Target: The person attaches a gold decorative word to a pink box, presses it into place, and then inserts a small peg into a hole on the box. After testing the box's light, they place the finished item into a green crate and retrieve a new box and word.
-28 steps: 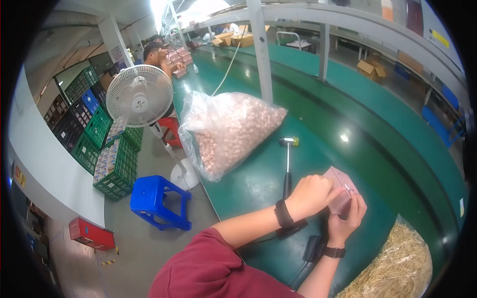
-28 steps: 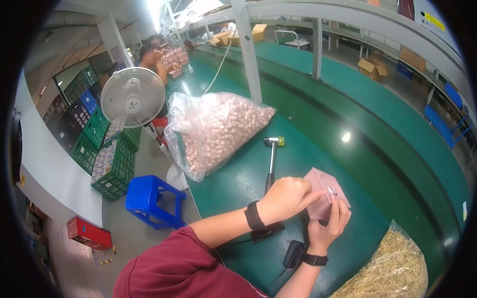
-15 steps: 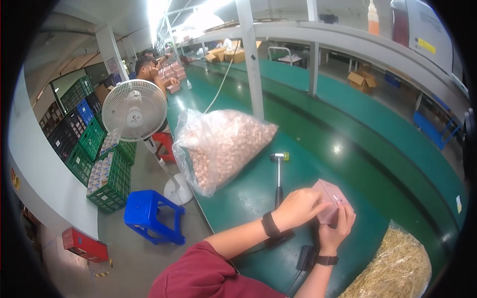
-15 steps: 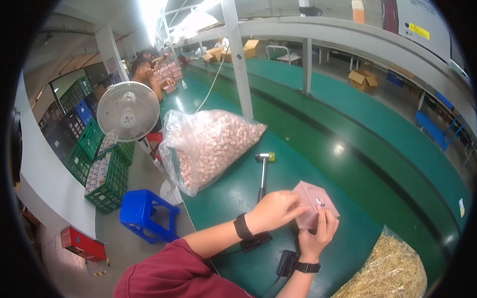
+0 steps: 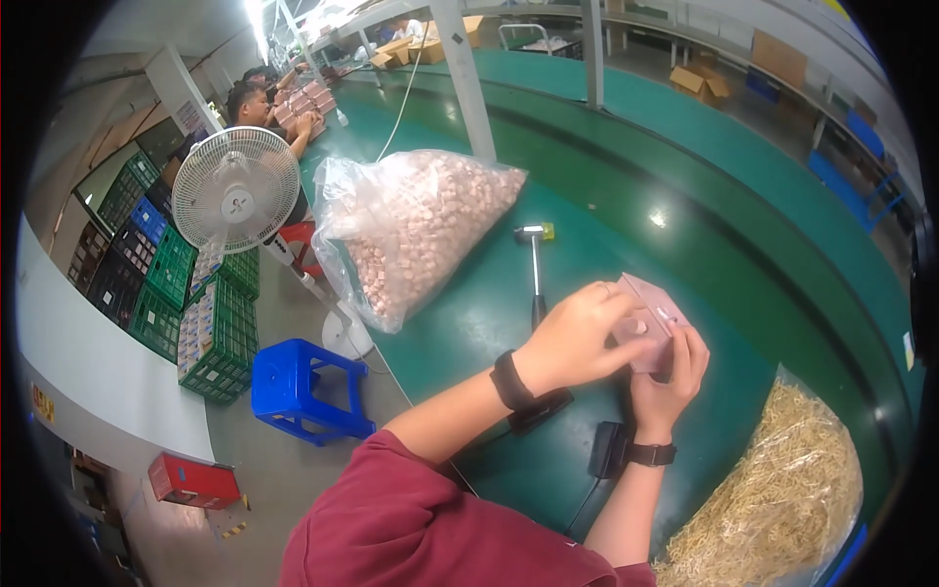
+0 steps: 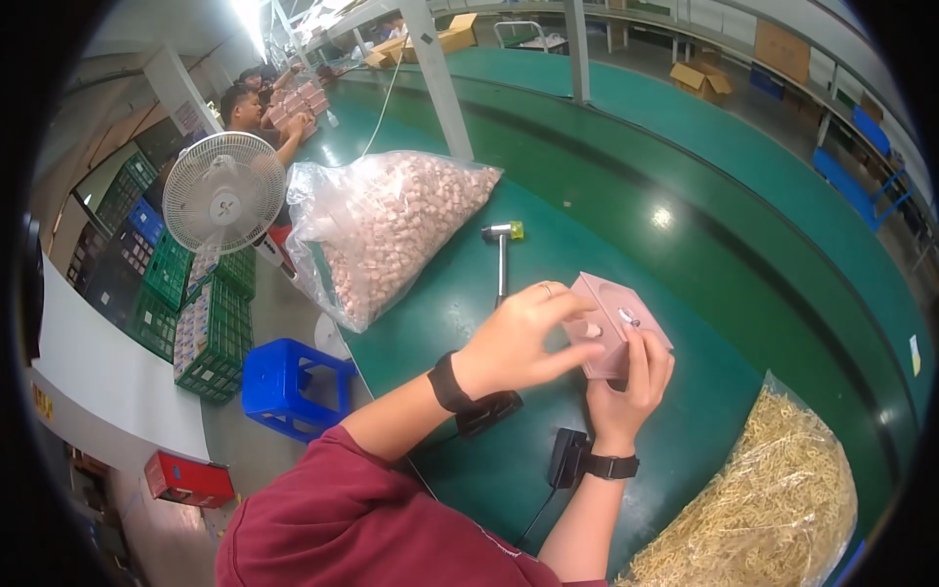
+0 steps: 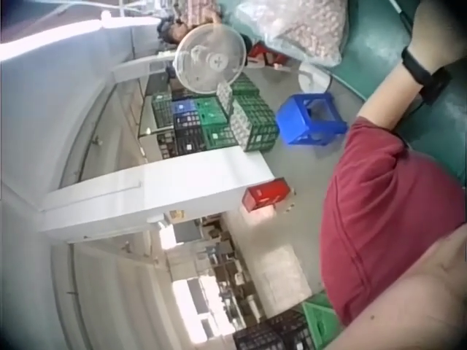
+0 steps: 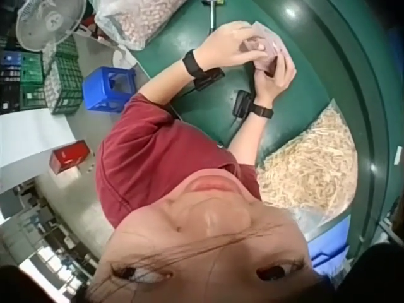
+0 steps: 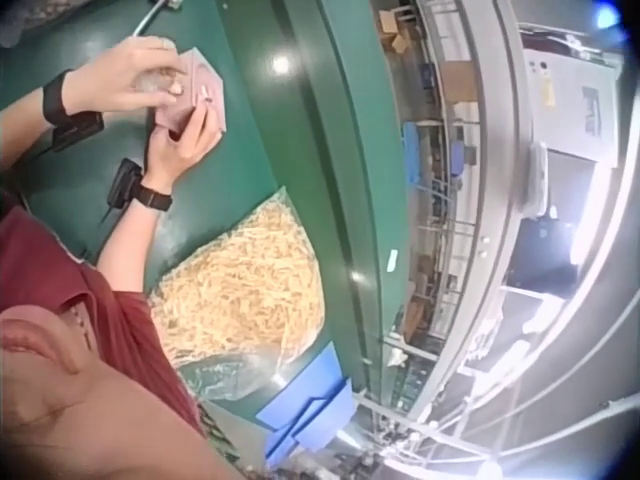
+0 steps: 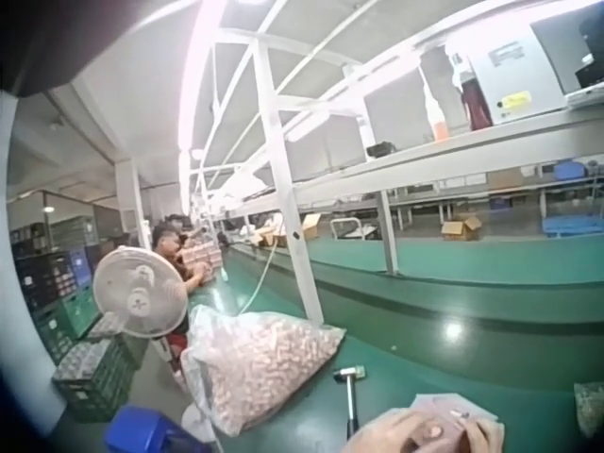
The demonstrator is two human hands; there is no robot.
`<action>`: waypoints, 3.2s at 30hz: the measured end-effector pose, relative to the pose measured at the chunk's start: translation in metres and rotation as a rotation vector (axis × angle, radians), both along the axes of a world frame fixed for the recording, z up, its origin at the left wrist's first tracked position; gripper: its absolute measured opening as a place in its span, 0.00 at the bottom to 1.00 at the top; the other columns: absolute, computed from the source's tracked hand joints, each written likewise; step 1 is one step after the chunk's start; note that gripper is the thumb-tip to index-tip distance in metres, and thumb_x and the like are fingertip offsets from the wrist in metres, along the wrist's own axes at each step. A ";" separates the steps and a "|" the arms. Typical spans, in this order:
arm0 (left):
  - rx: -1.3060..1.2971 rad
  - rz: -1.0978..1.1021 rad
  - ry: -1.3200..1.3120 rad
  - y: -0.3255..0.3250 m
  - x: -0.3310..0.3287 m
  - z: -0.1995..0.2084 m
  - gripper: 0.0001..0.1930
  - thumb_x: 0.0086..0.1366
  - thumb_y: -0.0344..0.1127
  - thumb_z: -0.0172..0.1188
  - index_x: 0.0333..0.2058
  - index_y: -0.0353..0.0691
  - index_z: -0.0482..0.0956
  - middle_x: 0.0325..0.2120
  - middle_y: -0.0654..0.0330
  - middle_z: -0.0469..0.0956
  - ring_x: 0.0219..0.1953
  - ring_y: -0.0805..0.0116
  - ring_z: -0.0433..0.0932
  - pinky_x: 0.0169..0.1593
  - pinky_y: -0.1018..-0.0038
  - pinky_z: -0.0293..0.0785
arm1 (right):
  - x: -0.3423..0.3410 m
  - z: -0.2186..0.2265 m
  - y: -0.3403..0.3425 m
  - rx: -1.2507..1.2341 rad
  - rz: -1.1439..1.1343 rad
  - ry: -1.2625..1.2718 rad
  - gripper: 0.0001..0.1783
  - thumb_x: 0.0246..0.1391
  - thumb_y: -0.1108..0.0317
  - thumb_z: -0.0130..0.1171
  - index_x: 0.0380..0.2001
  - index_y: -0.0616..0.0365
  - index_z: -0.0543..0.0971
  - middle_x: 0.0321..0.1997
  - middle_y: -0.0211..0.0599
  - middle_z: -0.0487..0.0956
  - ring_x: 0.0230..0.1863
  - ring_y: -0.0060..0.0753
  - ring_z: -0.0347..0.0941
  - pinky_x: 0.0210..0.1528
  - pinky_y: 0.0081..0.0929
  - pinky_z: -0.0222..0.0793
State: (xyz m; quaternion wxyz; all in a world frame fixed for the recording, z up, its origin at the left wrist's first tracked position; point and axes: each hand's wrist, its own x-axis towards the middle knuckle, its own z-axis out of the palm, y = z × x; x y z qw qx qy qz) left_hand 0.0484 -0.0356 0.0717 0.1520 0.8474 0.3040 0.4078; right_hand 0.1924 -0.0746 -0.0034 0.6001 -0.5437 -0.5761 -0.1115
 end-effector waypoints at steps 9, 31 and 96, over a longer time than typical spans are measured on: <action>0.001 0.043 0.104 -0.001 0.005 -0.003 0.09 0.57 0.34 0.63 0.30 0.33 0.78 0.21 0.52 0.78 0.27 0.56 0.78 0.33 0.66 0.74 | -0.001 0.001 -0.002 -0.008 0.017 0.064 0.28 0.31 0.81 0.66 0.43 0.55 0.78 0.42 0.36 0.76 0.40 0.43 0.70 0.41 0.33 0.69; -0.298 -0.022 0.187 0.014 0.014 -0.008 0.11 0.59 0.33 0.61 0.25 0.28 0.80 0.17 0.50 0.78 0.20 0.58 0.78 0.28 0.68 0.74 | 0.000 -0.005 -0.001 0.048 0.025 0.190 0.24 0.31 0.83 0.61 0.38 0.56 0.79 0.40 0.39 0.78 0.41 0.41 0.76 0.42 0.30 0.73; 0.113 -0.202 0.236 0.024 0.018 -0.011 0.07 0.52 0.27 0.61 0.32 0.38 0.77 0.28 0.52 0.74 0.31 0.50 0.74 0.37 0.60 0.72 | 0.004 -0.010 0.005 -0.060 0.006 0.234 0.23 0.31 0.75 0.71 0.36 0.54 0.77 0.30 0.33 0.70 0.27 0.29 0.68 0.27 0.22 0.67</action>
